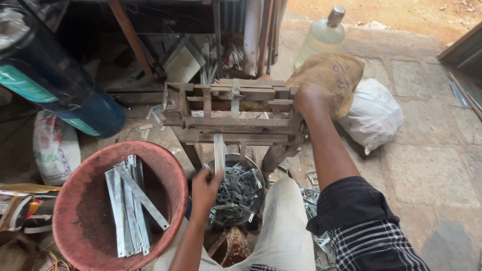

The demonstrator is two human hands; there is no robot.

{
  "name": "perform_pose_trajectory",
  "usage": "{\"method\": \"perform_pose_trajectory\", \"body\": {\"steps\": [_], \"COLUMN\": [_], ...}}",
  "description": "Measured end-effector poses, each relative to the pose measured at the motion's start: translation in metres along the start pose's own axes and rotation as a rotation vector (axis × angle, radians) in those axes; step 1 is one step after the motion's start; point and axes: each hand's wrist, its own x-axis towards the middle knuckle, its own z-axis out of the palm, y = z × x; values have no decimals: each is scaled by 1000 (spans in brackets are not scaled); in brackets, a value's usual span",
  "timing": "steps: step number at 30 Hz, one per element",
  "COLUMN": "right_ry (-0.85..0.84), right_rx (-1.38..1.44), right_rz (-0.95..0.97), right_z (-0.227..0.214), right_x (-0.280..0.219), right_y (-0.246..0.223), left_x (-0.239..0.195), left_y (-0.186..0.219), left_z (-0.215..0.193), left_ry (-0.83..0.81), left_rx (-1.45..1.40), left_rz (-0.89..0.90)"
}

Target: The person picks up metal strips from a red bowl and places them into a wooden jig, then collects the smaller resulting metal pieces from a central bucket and puts them into the red bowl.

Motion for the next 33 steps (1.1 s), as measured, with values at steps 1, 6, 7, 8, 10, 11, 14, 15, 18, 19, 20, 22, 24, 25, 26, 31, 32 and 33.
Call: {"method": "perform_pose_trajectory", "body": {"steps": [1, 6, 7, 8, 10, 11, 14, 15, 18, 19, 20, 22, 24, 25, 26, 31, 32, 33], "right_ry": [10, 2, -4, 10, 36, 43, 77, 93, 73, 54, 33, -11, -9, -8, -14, -49, -7, 35], "right_rx": [13, 0, -4, -15, -35, -33, -35, -44, -47, -46, -55, -73, -53, -42, -49, -87, -98, -107], "right_rz": [17, 42, 41, 33, 19, 18, 0, -17, -4, 13, 24, 47, 74, 88, 90, 119, 98, 78], "right_z": [1, -3, -3, -3, -1, 0, 4, 5, 1, -2, -5, -10, -12, -14, -13, 3, 7, 11], "right_x": [-2, -4, -4, -5, -5, -5, -5, -6, -9, -10, -12, -15, -17, -17, -15, 3, 6, 7], "right_y": [-1, -3, -5, -3, -1, 0, 1, 2, 0, -1, -2, -6, -9, -9, -8, -3, -2, 2], "left_x": [-22, -58, -56, -52, -37, -33, -7, 3, 30, 36, 39, 42, 37, 26, 15, -38, -38, -34], "left_y": [-16, -102, -117, -130, -147, -151, -152, -149, -135, -129, -122, -107, -85, -73, -61, -23, -23, -26], "left_z": [6, 34, 40, 48, 58, 60, 72, 76, 78, 76, 73, 58, 43, 33, 21, -75, -94, -108], "left_ry": [-31, -195, -219, -248, -276, -292, -285, -288, -134, 17, 167, 211, 203, 173, 138, 384, 489, 532], "left_rx": [-81, 212, 297, 381, 427, 450, 497, 603, 836, 854, 869, 746, 588, 492, 397, 548, 614, 783], "left_rz": [-65, -237, -287, -335, -268, -233, -294, -199, 117, 238, 357, 319, 276, 251, 225, 256, 104, -14]}}
